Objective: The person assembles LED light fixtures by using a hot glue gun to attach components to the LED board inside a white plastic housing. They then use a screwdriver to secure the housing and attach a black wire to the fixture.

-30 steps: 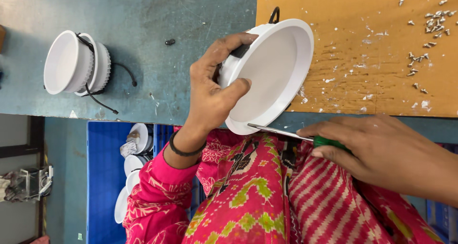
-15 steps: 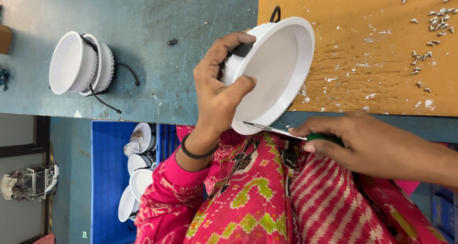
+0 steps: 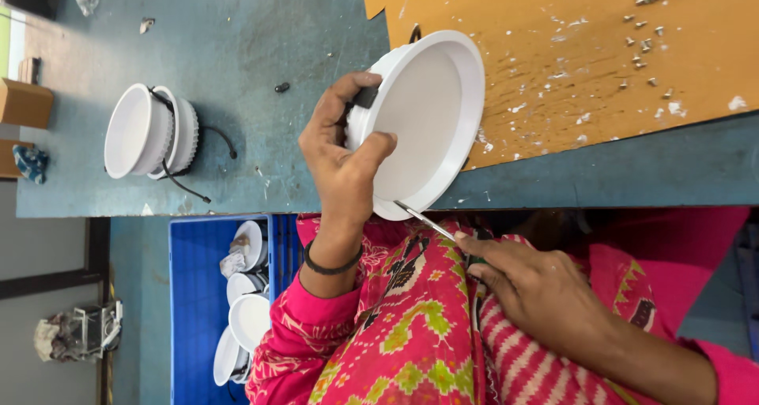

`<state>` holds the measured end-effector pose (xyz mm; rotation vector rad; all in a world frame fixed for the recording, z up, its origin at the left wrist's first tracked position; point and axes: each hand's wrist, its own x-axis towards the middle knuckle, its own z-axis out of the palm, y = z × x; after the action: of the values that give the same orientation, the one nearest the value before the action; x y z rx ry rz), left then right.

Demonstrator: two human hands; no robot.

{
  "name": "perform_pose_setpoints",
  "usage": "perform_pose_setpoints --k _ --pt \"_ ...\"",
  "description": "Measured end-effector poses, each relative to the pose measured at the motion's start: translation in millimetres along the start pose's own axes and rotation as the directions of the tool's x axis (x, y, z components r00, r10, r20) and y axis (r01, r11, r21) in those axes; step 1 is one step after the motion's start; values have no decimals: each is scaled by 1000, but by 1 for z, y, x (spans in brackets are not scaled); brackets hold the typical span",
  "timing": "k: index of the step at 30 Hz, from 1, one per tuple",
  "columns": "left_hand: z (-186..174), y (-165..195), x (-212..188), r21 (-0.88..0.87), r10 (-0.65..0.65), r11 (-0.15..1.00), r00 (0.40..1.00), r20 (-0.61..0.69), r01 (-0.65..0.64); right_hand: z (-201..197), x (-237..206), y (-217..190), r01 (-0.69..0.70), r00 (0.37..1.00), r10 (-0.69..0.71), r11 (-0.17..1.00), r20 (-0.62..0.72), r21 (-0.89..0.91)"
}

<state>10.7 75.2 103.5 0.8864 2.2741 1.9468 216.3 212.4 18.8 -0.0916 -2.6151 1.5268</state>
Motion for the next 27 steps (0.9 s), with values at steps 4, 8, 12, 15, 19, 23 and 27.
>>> perform_pose_setpoints --k 4,8,12,15,19,23,27 --pt "2 3 -3 -43 3 999 999 -45 -5 6 -13 0 -18 1000 18 998 8 60" --pt "-1 0 -7 -52 -17 999 994 -111 11 14 -23 2 46 997 -33 980 -71 193" --pt "-4 -8 -10 -54 18 998 988 -150 -26 18 -26 5 -57 997 67 974 -39 219" --pt "-15 -17 0 -185 -100 981 963 -252 53 17 -20 3 -15 995 33 984 -97 176" --pt "-32 -27 12 -378 -216 920 936 -277 101 6 -4 -7 79 988 -65 992 -138 97" --pt "-43 -38 14 -485 -263 869 924 -278 102 -2 13 -20 205 962 -191 977 -194 53" --pt "-48 -50 13 -520 -309 845 906 -291 121 -4 28 -30 209 966 -199 977 -166 44"
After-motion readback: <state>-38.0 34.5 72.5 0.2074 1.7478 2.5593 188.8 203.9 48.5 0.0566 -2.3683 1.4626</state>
